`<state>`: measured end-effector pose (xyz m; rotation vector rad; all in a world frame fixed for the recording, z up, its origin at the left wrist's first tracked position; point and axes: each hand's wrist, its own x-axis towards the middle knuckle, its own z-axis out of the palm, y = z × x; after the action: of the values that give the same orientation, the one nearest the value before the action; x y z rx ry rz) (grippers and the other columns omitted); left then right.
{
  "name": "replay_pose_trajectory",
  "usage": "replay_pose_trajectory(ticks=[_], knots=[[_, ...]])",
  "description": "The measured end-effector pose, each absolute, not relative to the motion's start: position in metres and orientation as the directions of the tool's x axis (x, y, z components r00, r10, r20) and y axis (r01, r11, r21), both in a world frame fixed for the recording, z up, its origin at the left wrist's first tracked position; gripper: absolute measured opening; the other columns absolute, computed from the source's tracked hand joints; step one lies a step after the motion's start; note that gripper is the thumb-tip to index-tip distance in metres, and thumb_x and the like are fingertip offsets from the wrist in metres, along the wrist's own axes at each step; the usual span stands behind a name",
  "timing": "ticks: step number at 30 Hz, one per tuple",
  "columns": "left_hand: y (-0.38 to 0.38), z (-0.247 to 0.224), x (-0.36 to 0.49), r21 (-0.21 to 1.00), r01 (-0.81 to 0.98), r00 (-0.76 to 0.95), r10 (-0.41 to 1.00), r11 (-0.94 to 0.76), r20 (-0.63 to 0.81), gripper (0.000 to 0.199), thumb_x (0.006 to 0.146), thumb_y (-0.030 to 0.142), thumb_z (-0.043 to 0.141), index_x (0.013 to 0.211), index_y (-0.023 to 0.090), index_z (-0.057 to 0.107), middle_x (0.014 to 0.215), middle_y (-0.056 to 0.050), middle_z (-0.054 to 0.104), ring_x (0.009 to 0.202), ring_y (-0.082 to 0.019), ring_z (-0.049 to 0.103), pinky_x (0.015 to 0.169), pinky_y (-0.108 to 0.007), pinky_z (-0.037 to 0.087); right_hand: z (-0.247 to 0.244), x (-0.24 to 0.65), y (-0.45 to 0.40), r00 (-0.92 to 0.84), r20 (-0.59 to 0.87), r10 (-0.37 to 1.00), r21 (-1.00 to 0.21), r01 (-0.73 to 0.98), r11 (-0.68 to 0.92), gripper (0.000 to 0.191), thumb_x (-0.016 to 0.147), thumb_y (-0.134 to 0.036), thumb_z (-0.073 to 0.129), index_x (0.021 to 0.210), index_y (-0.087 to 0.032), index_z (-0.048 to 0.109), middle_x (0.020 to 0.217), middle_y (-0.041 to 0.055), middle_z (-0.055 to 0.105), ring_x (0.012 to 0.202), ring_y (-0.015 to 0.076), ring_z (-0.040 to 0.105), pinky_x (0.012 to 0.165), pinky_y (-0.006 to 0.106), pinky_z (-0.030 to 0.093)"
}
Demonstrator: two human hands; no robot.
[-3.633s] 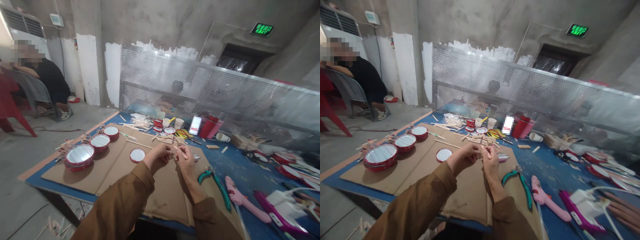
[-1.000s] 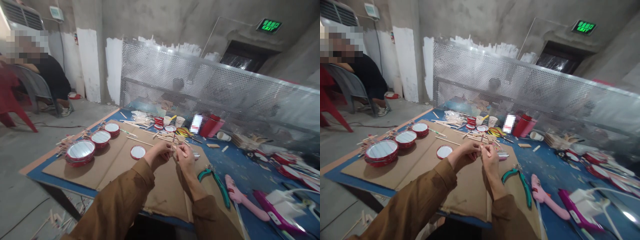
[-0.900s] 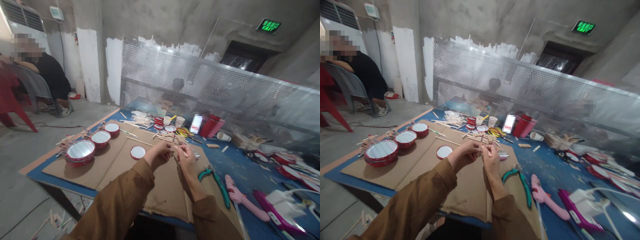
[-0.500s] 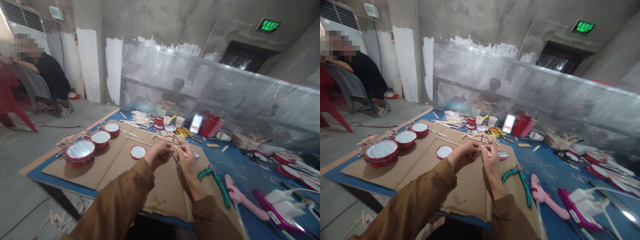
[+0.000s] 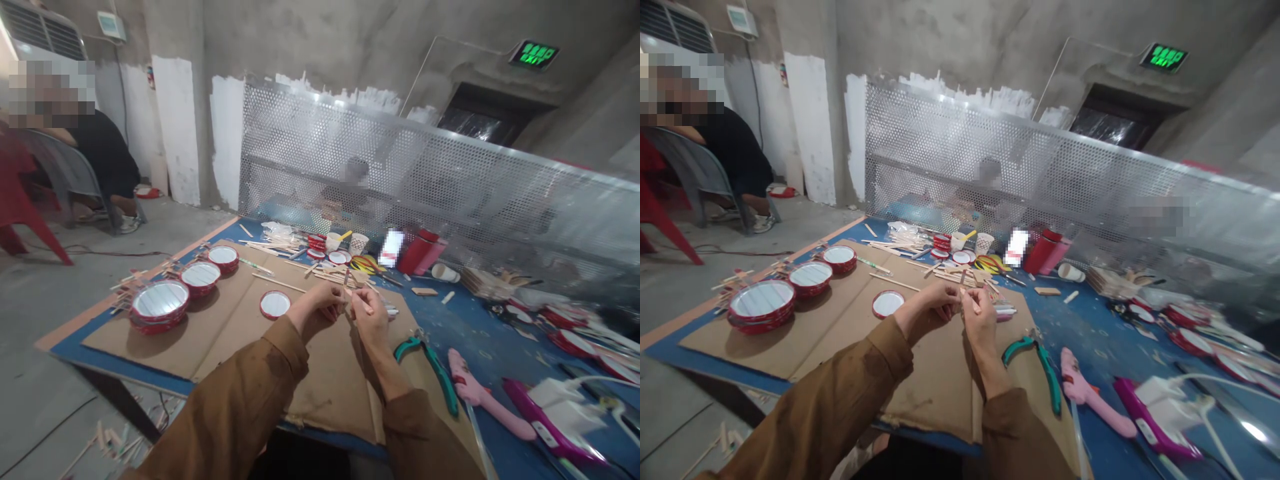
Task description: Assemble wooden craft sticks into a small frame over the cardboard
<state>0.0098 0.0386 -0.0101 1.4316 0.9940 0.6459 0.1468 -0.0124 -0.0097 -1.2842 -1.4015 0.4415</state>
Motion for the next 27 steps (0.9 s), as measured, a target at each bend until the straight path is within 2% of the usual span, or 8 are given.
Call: replay_pose_trajectory(ticks=[5, 10, 15, 19, 24, 27], knots=[[0.036, -0.0012, 0.009, 0.963, 0.262, 0.469, 0.864, 0.065, -0.186, 0.014, 0.086, 0.008, 0.054, 0.073, 0.015, 0.055, 0.052, 0.003, 0.054, 0.04, -0.009, 0.053, 0.045, -0.017, 0.042, -0.0102, 0.1461, -0.0121, 0.268, 0.415, 0.869, -0.876, 0.377, 0.302, 0.037, 0.079, -0.059, 0.062, 0.081, -0.022, 0.061, 0.056, -0.0039, 0.057, 0.047, 0.0144, 0.05, 0.047, 0.027, 0.042], [0.0368, -0.0025, 0.0097, 0.959, 0.279, 0.47, 0.862, 0.059, -0.189, 0.014, 0.086, 0.011, 0.058, 0.073, 0.015, 0.055, 0.054, 0.002, 0.055, 0.041, -0.01, 0.054, 0.046, -0.019, 0.045, -0.0129, 0.1477, -0.0101, 0.229, 0.444, 0.866, -0.859, 0.384, 0.339, 0.038, 0.08, -0.06, 0.062, 0.081, -0.022, 0.062, 0.054, -0.0045, 0.055, 0.047, 0.0145, 0.051, 0.048, 0.026, 0.042], [0.038, -0.0043, 0.0092, 0.967, 0.247, 0.482, 0.857, 0.066, -0.181, 0.014, 0.084, 0.017, 0.064, 0.073, 0.014, 0.056, 0.053, 0.002, 0.055, 0.044, -0.01, 0.055, 0.048, -0.018, 0.045, -0.0108, 0.1467, -0.0122, 0.261, 0.435, 0.862, -0.87, 0.369, 0.327, 0.037, 0.081, -0.059, 0.062, 0.082, -0.022, 0.061, 0.056, -0.0039, 0.057, 0.047, 0.0142, 0.051, 0.047, 0.026, 0.042], [0.0358, -0.0037, 0.0098, 0.969, 0.237, 0.467, 0.867, 0.066, -0.173, 0.013, 0.083, 0.014, 0.063, 0.072, 0.014, 0.056, 0.052, 0.003, 0.055, 0.042, -0.009, 0.054, 0.046, -0.017, 0.043, -0.0083, 0.1451, -0.014, 0.218, 0.465, 0.858, -0.846, 0.393, 0.359, 0.035, 0.081, -0.057, 0.061, 0.079, -0.022, 0.061, 0.056, -0.0038, 0.056, 0.048, 0.0139, 0.051, 0.048, 0.025, 0.042], [0.0319, -0.0012, 0.009, 0.973, 0.226, 0.451, 0.88, 0.049, -0.149, 0.015, 0.083, 0.009, 0.058, 0.069, 0.014, 0.056, 0.052, 0.002, 0.055, 0.041, -0.009, 0.053, 0.044, -0.017, 0.041, -0.0084, 0.1456, -0.0135, 0.269, 0.423, 0.865, -0.87, 0.387, 0.305, 0.039, 0.079, -0.061, 0.061, 0.082, -0.022, 0.061, 0.057, -0.0038, 0.057, 0.047, 0.0143, 0.052, 0.048, 0.026, 0.042], [0.0314, 0.0005, 0.0082, 0.971, 0.233, 0.454, 0.877, 0.052, -0.156, 0.015, 0.082, 0.01, 0.06, 0.068, 0.014, 0.055, 0.051, 0.002, 0.055, 0.041, -0.009, 0.053, 0.044, -0.017, 0.042, -0.0084, 0.1447, -0.0138, 0.244, 0.434, 0.868, -0.867, 0.376, 0.328, 0.039, 0.081, -0.061, 0.061, 0.082, -0.022, 0.061, 0.058, -0.0034, 0.057, 0.048, 0.0143, 0.052, 0.048, 0.026, 0.042]])
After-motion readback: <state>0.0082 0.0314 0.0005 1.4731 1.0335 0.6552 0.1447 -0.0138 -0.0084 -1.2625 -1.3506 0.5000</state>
